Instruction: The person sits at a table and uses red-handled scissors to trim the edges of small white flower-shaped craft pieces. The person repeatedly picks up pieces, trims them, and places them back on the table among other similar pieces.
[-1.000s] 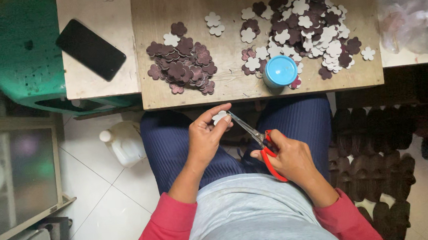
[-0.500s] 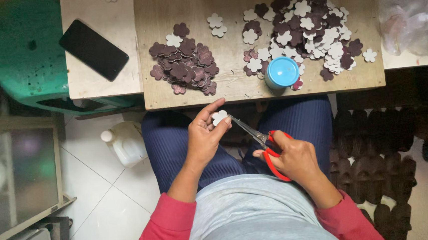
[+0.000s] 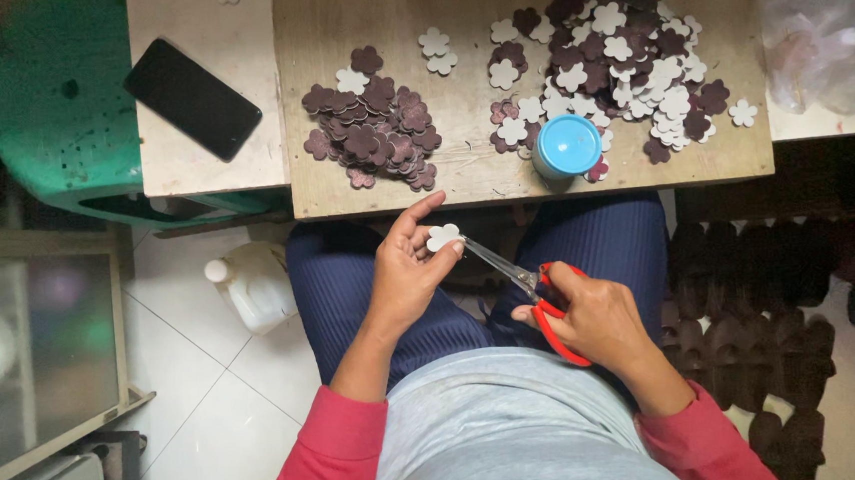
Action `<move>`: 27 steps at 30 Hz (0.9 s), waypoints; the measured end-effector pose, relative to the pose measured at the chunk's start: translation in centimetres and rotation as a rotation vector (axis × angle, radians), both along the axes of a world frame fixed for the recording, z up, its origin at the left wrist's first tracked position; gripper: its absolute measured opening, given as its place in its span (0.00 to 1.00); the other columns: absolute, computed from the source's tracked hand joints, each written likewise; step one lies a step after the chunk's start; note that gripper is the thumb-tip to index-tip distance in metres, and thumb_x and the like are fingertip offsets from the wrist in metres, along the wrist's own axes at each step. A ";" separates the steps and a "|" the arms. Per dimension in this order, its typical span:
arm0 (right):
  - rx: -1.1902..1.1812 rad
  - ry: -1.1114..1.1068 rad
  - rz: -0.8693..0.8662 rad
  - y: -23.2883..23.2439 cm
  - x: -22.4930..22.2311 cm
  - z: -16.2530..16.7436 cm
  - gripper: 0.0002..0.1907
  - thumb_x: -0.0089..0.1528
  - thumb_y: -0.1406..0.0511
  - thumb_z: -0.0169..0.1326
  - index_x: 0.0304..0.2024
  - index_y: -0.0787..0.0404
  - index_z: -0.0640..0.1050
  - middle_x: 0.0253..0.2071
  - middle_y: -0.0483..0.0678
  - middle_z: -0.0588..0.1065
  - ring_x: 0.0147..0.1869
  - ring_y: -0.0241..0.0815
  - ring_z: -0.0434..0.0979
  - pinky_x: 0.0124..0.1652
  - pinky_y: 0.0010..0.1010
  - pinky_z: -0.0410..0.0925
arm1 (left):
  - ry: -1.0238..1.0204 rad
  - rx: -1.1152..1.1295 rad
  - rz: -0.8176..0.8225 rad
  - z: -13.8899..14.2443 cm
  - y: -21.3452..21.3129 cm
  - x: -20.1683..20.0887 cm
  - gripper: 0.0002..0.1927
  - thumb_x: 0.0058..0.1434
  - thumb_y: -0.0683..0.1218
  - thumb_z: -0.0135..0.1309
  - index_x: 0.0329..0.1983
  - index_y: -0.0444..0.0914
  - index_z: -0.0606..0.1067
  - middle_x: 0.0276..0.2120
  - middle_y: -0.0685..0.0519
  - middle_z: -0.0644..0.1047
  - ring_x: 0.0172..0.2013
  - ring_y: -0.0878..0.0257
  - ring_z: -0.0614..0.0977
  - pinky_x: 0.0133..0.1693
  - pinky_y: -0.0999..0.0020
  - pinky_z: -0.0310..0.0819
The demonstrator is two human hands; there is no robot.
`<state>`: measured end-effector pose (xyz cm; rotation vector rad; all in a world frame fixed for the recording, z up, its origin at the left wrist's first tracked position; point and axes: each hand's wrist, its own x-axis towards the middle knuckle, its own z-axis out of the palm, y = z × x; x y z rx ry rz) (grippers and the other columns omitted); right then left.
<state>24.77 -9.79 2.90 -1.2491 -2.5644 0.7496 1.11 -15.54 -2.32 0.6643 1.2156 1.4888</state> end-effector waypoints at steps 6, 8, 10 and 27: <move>0.030 -0.042 -0.003 0.0 0.1 -0.3 0.27 0.51 0.47 0.67 0.36 0.61 0.76 0.23 0.52 0.76 0.27 0.56 0.79 0.26 0.42 0.69 | 0.025 -0.022 -0.016 0.2 0.1 -0.3 0.32 0.61 0.35 0.61 0.69 0.35 0.67 0.38 0.56 0.79 0.38 0.75 0.77 0.43 0.80 0.72; 0.057 -0.059 -0.009 0.1 0.1 -0.4 0.27 0.51 0.46 0.67 0.35 0.61 0.76 0.22 0.52 0.76 0.27 0.56 0.79 0.26 0.42 0.69 | 0.062 -0.059 -0.027 0.1 0.0 -0.4 0.32 0.61 0.36 0.61 0.69 0.35 0.68 0.38 0.56 0.79 0.37 0.75 0.77 0.42 0.80 0.72; 0.094 -0.071 -0.021 0.3 0.2 -0.5 0.27 0.50 0.46 0.67 0.33 0.61 0.77 0.22 0.53 0.76 0.26 0.56 0.79 0.25 0.42 0.69 | 0.086 -0.080 -0.032 -0.1 -0.1 -0.6 0.31 0.61 0.36 0.61 0.68 0.36 0.68 0.38 0.56 0.79 0.38 0.75 0.77 0.42 0.81 0.73; -0.828 0.382 -0.031 0.7 0.1 -4.4 0.15 0.69 0.58 0.43 0.51 0.60 0.71 0.28 0.43 0.68 0.30 0.33 0.68 0.32 0.27 0.68 | -0.227 -0.058 0.101 1.6 1.3 1.0 0.21 0.69 0.40 0.51 0.66 0.35 0.72 0.48 0.48 0.80 0.44 0.63 0.84 0.46 0.71 0.81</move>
